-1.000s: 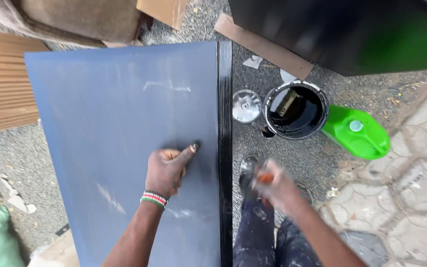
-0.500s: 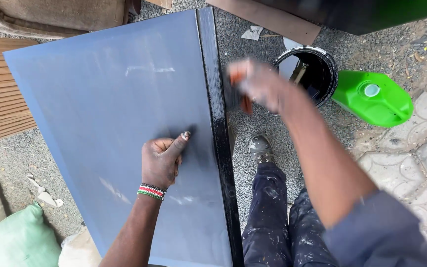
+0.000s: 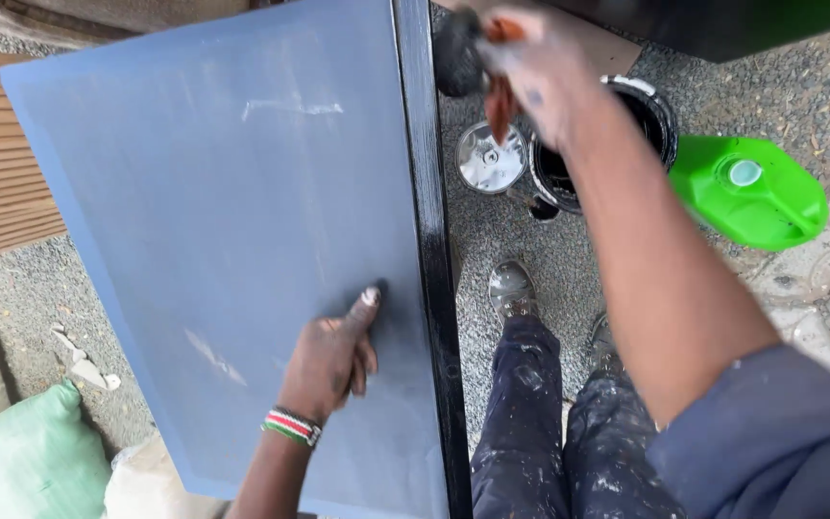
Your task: Sanding a wooden panel and applying black paint using a sponge applicator
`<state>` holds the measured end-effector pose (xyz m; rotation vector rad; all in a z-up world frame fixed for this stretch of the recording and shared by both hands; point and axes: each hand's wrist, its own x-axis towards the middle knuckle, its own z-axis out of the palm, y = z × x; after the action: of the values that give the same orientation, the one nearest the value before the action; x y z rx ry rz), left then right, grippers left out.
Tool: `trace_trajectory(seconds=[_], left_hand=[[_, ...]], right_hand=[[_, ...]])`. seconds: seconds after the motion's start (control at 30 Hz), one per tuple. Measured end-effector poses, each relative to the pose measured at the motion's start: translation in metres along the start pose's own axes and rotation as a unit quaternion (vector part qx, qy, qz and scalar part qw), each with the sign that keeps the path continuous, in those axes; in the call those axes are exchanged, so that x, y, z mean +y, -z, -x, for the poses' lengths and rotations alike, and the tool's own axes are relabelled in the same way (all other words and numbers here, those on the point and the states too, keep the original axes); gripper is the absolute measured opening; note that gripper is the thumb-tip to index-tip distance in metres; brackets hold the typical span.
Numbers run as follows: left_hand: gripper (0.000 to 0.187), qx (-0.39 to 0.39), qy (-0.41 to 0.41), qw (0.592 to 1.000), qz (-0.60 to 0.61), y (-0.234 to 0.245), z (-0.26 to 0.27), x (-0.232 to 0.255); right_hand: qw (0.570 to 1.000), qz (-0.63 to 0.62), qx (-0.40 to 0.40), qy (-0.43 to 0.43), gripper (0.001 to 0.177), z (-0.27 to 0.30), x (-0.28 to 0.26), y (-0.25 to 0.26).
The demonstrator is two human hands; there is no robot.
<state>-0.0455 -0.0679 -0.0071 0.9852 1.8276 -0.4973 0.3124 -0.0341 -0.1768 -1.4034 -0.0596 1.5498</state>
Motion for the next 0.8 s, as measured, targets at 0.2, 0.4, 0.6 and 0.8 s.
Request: trace_trajectory(seconds=[0.2, 0.4, 0.6, 0.8], left_hand=[[0.093, 0.033, 0.000, 0.998, 0.048, -0.015, 0.007, -0.022], [0.087, 0.068, -0.035, 0.990, 0.115, -0.020, 0.015, -0.022], [0.086, 0.085, -0.042, 0.988, 0.123, -0.024, 0.014, -0.014], [0.084, 0.090, -0.067, 0.983, 0.143, -0.026, 0.010, -0.015]], right_hand=[[0.992, 0.063, -0.110, 0.013, 0.065, 0.039, 0.039, 0.002], [0.943, 0.261, -0.082, -0.190, 0.077, 0.167, 0.126, -0.026], [0.919, 0.266, -0.124, -0.262, 0.078, 0.243, 0.201, -0.035], [0.889, 0.332, -0.119, -0.292, 0.075, 0.299, 0.256, -0.035]])
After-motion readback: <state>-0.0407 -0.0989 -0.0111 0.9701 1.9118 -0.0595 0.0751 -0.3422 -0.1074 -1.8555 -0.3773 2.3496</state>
